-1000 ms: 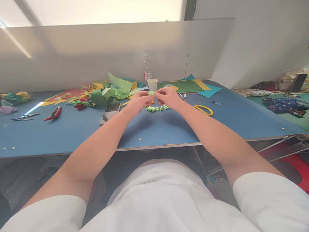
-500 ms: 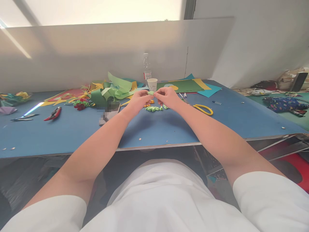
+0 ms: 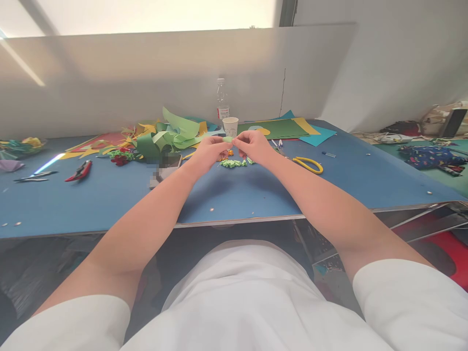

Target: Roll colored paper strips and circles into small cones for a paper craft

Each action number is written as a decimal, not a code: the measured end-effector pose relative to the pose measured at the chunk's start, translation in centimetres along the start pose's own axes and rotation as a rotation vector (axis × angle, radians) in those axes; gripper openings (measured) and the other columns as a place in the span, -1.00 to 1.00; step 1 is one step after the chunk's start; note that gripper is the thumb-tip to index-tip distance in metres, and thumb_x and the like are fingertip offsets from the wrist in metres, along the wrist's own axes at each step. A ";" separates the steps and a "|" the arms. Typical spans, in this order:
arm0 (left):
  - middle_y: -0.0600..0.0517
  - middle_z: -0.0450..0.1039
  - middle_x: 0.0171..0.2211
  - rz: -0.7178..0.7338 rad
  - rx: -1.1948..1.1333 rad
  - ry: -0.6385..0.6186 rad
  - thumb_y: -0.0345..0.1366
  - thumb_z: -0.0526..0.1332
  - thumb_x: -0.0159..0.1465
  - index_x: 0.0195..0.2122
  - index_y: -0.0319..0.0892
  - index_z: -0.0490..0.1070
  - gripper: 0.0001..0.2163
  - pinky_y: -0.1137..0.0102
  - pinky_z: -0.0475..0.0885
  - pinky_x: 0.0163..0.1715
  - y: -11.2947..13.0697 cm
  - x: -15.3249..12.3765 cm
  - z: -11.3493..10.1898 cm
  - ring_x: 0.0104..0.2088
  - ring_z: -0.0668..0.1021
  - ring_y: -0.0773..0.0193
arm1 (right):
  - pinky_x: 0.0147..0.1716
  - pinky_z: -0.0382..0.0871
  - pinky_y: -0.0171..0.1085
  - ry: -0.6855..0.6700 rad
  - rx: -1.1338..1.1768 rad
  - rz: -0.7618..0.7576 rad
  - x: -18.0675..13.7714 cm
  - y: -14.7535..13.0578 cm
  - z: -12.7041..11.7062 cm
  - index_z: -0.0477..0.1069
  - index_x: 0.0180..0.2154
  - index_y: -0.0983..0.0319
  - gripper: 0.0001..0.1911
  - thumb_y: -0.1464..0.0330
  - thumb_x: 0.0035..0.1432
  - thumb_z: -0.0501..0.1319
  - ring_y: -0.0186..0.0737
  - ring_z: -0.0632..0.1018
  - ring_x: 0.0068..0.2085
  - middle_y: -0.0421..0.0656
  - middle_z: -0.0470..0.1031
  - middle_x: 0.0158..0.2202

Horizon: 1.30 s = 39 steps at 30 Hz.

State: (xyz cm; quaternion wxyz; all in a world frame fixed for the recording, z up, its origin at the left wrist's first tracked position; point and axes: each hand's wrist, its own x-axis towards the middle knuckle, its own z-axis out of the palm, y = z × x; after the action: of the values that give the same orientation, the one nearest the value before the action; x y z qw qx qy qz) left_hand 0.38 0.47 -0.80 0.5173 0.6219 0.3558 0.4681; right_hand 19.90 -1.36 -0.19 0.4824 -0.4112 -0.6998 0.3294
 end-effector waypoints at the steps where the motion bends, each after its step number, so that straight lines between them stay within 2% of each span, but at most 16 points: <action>1: 0.11 0.24 -0.56 0.000 0.003 -0.002 -0.30 0.52 0.12 -0.55 -0.15 0.29 -0.64 0.36 0.25 -0.41 0.0 0.0 0.0 -0.47 0.37 0.37 | -0.56 0.29 -0.25 -0.003 -0.001 -0.002 0.0 0.1 0.0 0.50 -0.38 0.20 -0.60 0.10 0.29 0.52 -0.24 0.47 -0.52 -0.20 0.50 -0.56; 6: 0.10 0.29 -0.55 0.032 0.061 -0.028 -0.34 0.49 0.11 -0.51 -0.17 0.38 -0.74 0.34 0.23 -0.40 -0.3 0.2 -0.3 -0.47 0.36 0.38 | -0.57 0.29 -0.24 -0.016 -0.011 0.011 0.1 0.0 0.0 0.49 -0.37 0.20 -0.55 0.01 0.26 0.53 -0.24 0.46 -0.52 -0.19 0.50 -0.55; 11: 0.10 0.27 -0.57 0.039 0.078 0.006 -0.36 0.47 0.11 -0.56 -0.16 0.32 -0.70 0.34 0.20 -0.42 -0.5 0.3 -0.2 -0.49 0.35 0.39 | -0.51 0.38 -0.22 -0.037 -0.004 0.040 0.4 0.4 0.1 0.48 -0.33 0.20 -0.63 0.11 0.31 0.51 -0.22 0.50 -0.49 -0.18 0.51 -0.52; 14: 0.10 0.28 -0.56 0.026 0.048 0.003 -0.36 0.47 0.11 -0.56 -0.15 0.30 -0.69 0.35 0.22 -0.42 -0.3 0.1 0.0 -0.48 0.38 0.37 | -0.48 0.46 -0.21 -0.026 0.065 -0.001 0.7 1.1 0.1 0.50 -0.14 0.18 -0.70 0.19 0.28 0.52 -0.23 0.53 -0.43 -0.16 0.57 -0.34; 16: 0.10 0.29 -0.55 0.014 0.035 -0.007 -0.35 0.48 0.10 -0.55 -0.16 0.32 -0.70 0.35 0.24 -0.41 -0.2 0.0 0.2 -0.48 0.40 0.38 | -0.45 0.50 -0.22 -0.018 0.118 -0.065 0.9 1.6 0.1 0.48 0.01 0.14 -0.59 0.22 0.23 0.54 -0.23 0.56 -0.35 -0.16 0.58 -0.21; 18: 0.11 0.28 -0.55 0.004 0.033 -0.005 -0.35 0.50 0.08 -0.54 -0.15 0.32 -0.68 0.35 0.25 -0.41 -0.1 -0.2 0.3 -0.48 0.40 0.39 | -0.43 0.52 -0.23 -0.025 0.139 -0.116 1.1 2.0 0.1 0.45 0.08 0.12 -0.51 0.22 0.19 0.55 -0.20 0.58 -0.28 -0.17 0.58 -0.19; 20: 0.11 0.28 -0.55 -0.002 0.031 0.000 -0.35 0.51 0.08 -0.55 -0.15 0.30 -0.67 0.36 0.27 -0.41 0.0 -0.2 0.3 -0.49 0.40 0.39 | -0.41 0.52 -0.23 -0.027 0.131 -0.135 1.3 2.3 0.1 0.46 0.06 0.12 -0.51 0.21 0.18 0.55 -0.18 0.57 -0.27 -0.18 0.59 -0.23; 23: 0.11 0.30 -0.54 -0.008 0.030 0.001 -0.36 0.50 0.10 -0.55 -0.16 0.32 -0.68 0.35 0.29 -0.40 0.0 -0.3 0.3 -0.49 0.40 0.40 | -0.43 0.49 -0.22 -0.005 0.113 -0.141 1.4 2.4 0.0 0.47 0.00 0.12 -0.57 0.20 0.18 0.55 -0.22 0.52 -0.36 -0.20 0.59 -0.28; 29: 0.04 0.38 -0.52 -0.082 -0.042 -0.039 -0.37 0.53 0.10 -0.55 -0.17 0.35 -0.68 0.33 0.40 -0.33 0.1 -0.2 0.1 -0.42 0.52 0.33 | -0.45 0.45 -0.24 -0.042 0.103 -0.165 1.1 2.1 -0.1 0.43 -0.07 0.11 -0.64 0.26 0.21 0.52 -0.32 0.45 -0.48 -0.28 0.56 -0.35; 39: 0.05 0.39 -0.51 -0.050 0.058 -0.018 -0.31 0.58 0.07 -0.54 -0.16 0.33 -0.63 0.31 0.36 -0.34 -0.5 0.2 -0.2 -0.43 0.48 0.34 | -0.46 0.41 -0.25 -0.010 0.057 -0.103 0.7 1.2 0.2 0.36 -0.18 0.11 -0.73 0.45 0.23 0.43 -0.33 0.44 -0.51 -0.29 0.55 -0.38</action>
State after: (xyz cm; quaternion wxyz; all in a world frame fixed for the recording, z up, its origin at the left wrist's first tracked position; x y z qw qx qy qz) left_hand 0.28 0.79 -1.23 0.5140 0.6316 0.3800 0.4388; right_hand 19.88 -0.21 -0.98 0.5065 -0.3591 -0.7130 0.3259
